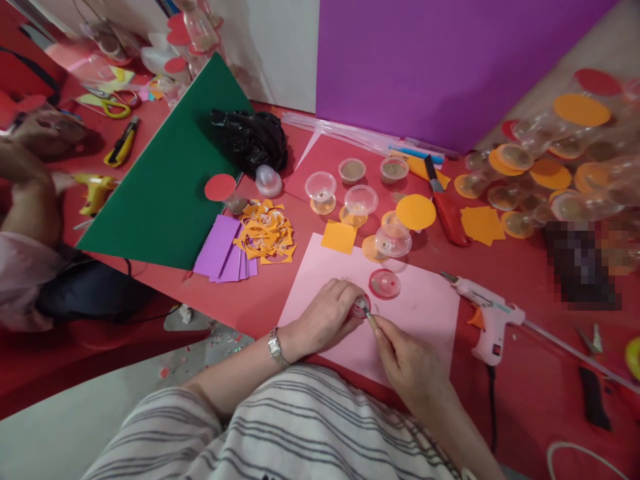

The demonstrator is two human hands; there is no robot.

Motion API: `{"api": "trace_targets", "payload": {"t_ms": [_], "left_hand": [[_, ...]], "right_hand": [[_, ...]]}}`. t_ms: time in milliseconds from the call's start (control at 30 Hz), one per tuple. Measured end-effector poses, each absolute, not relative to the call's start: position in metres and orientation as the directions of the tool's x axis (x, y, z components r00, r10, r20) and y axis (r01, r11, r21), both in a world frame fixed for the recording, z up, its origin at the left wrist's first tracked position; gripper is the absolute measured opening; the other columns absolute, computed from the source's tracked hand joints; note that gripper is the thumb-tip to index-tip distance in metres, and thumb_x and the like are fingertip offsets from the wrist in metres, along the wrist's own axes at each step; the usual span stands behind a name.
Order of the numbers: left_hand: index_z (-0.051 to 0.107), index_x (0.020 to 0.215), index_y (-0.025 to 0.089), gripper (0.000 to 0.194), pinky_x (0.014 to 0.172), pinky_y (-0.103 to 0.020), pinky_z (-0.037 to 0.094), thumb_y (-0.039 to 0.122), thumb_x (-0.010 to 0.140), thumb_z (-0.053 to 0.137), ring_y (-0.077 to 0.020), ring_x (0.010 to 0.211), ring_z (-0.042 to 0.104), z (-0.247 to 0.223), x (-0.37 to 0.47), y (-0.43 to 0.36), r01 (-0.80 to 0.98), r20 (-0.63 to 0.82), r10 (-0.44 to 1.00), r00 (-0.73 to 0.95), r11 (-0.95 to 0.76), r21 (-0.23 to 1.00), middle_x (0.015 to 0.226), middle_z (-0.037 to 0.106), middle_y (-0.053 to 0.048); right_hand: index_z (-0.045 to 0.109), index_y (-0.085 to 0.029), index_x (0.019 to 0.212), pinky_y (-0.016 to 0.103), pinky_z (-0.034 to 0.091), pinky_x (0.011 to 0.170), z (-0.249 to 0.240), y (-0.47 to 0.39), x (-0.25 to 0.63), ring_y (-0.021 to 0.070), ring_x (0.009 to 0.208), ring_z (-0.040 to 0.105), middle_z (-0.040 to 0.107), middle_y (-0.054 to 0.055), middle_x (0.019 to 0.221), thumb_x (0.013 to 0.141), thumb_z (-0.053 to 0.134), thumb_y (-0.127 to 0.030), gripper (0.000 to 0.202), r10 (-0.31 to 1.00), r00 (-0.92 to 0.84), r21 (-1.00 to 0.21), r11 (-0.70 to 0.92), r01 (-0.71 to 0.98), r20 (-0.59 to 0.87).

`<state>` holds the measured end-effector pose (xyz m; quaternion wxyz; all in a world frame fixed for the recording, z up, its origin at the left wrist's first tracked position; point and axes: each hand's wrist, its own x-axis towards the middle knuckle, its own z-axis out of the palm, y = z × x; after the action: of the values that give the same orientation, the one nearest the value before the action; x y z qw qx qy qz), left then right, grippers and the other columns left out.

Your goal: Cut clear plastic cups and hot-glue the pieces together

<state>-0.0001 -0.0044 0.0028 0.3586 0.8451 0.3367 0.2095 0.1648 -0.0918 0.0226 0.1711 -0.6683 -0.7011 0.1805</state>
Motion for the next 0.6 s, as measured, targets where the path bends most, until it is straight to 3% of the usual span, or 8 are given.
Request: {"api": "trace_targets", "payload": {"t_ms": [300, 400, 600], "left_hand": [[0.051, 0.105, 0.018, 0.016, 0.089, -0.038, 0.049, 0.022, 0.091, 0.056, -0.0224, 0.095, 0.060, 0.007, 0.000, -0.004, 0.415, 0.121, 0.717, 0.687, -0.524, 0.744, 0.105, 0.066, -0.009], [0.051, 0.106, 0.018, 0.019, 0.087, -0.038, 0.050, 0.020, 0.088, 0.058, -0.0227, 0.094, 0.059, 0.007, 0.000, -0.004, 0.425, 0.130, 0.725, 0.676, -0.528, 0.736, 0.105, 0.066, -0.009], [0.050, 0.108, 0.018, 0.021, 0.090, -0.040, 0.049, 0.022, 0.089, 0.057, -0.0233, 0.096, 0.059, 0.006, 0.000, -0.004, 0.419, 0.133, 0.725, 0.676, -0.527, 0.739, 0.107, 0.066, -0.011]], "right_hand": [[0.070, -0.014, 0.116, 0.023, 0.040, 0.045, 0.037, -0.092, 0.168, 0.0138, 0.053, 0.069, 0.078, 0.006, 0.079, 0.100, 0.041, -0.025, 0.035, 0.967, -0.218, -0.167, 0.238, 0.957, 0.130], [0.070, -0.015, 0.116, 0.023, 0.039, 0.043, 0.033, -0.099, 0.175, 0.0127, 0.050, 0.068, 0.079, 0.007, 0.085, 0.101, 0.040, -0.027, 0.035, 0.966, -0.226, -0.200, 0.248, 0.948, 0.125], [0.069, -0.016, 0.117, 0.022, 0.050, 0.048, 0.028, -0.106, 0.182, 0.0172, 0.059, 0.073, 0.079, 0.010, 0.093, 0.101, 0.037, -0.028, 0.038, 0.985, -0.170, -0.411, 0.160, 0.897, 0.013]]}}
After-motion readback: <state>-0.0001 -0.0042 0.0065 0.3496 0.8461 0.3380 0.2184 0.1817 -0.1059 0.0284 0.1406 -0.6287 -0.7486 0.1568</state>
